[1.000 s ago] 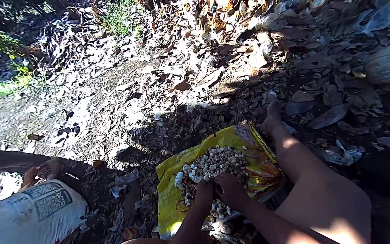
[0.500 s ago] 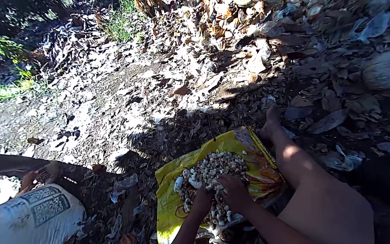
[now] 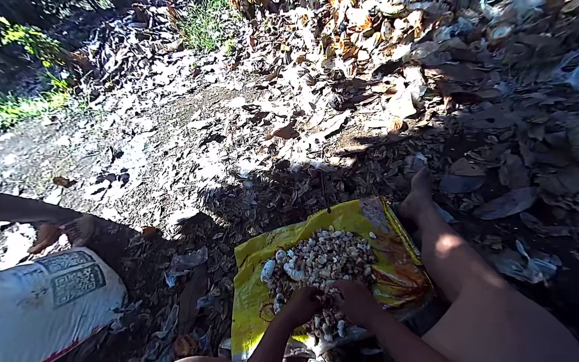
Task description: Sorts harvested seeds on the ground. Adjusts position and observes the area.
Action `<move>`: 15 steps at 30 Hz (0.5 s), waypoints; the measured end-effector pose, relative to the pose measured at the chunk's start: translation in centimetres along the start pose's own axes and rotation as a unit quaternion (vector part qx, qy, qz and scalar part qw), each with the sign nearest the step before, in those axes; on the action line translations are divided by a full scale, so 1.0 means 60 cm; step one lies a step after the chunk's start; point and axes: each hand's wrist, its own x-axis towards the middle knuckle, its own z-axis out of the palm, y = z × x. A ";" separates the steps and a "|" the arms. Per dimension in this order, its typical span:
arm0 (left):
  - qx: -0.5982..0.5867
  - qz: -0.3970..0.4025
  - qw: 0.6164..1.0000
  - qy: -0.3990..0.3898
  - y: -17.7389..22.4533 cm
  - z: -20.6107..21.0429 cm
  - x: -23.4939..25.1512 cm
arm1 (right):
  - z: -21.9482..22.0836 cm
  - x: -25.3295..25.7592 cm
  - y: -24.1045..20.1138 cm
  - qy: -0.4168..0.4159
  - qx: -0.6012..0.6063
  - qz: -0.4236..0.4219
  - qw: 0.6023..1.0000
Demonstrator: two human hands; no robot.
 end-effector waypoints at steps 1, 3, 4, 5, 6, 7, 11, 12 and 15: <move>0.018 -0.014 0.999 0.031 -0.015 -0.008 0.005 | -0.003 0.001 0.005 -0.019 0.001 0.019 1.000; 0.037 -0.062 0.990 0.119 -0.044 -0.023 0.009 | -0.005 0.003 0.018 -0.070 0.001 0.033 0.997; 0.033 -0.092 0.982 0.162 -0.056 -0.032 0.011 | -0.007 0.004 0.026 -0.100 -0.005 0.032 0.995; 0.020 -0.119 0.973 0.196 -0.065 -0.040 0.012 | -0.013 0.006 0.034 -0.133 -0.014 0.027 0.991; 0.001 -0.138 0.966 0.218 -0.071 -0.047 0.011 | -0.022 0.008 0.041 -0.165 -0.031 0.024 0.986; -0.015 -0.149 0.961 0.233 -0.075 -0.054 0.012 | -0.038 0.011 0.046 -0.188 -0.048 0.022 0.981; -0.013 -0.114 0.950 0.289 -0.079 -0.067 0.022 | -0.203 0.002 0.072 -0.032 0.118 0.006 0.992; 0.001 -0.097 0.951 0.295 -0.072 -0.068 0.023 | -0.261 -0.009 0.081 0.107 0.255 -0.020 0.961; 0.047 -0.053 0.949 0.307 -0.058 -0.070 0.049 | -0.401 -0.025 0.097 0.433 0.519 -0.135 0.724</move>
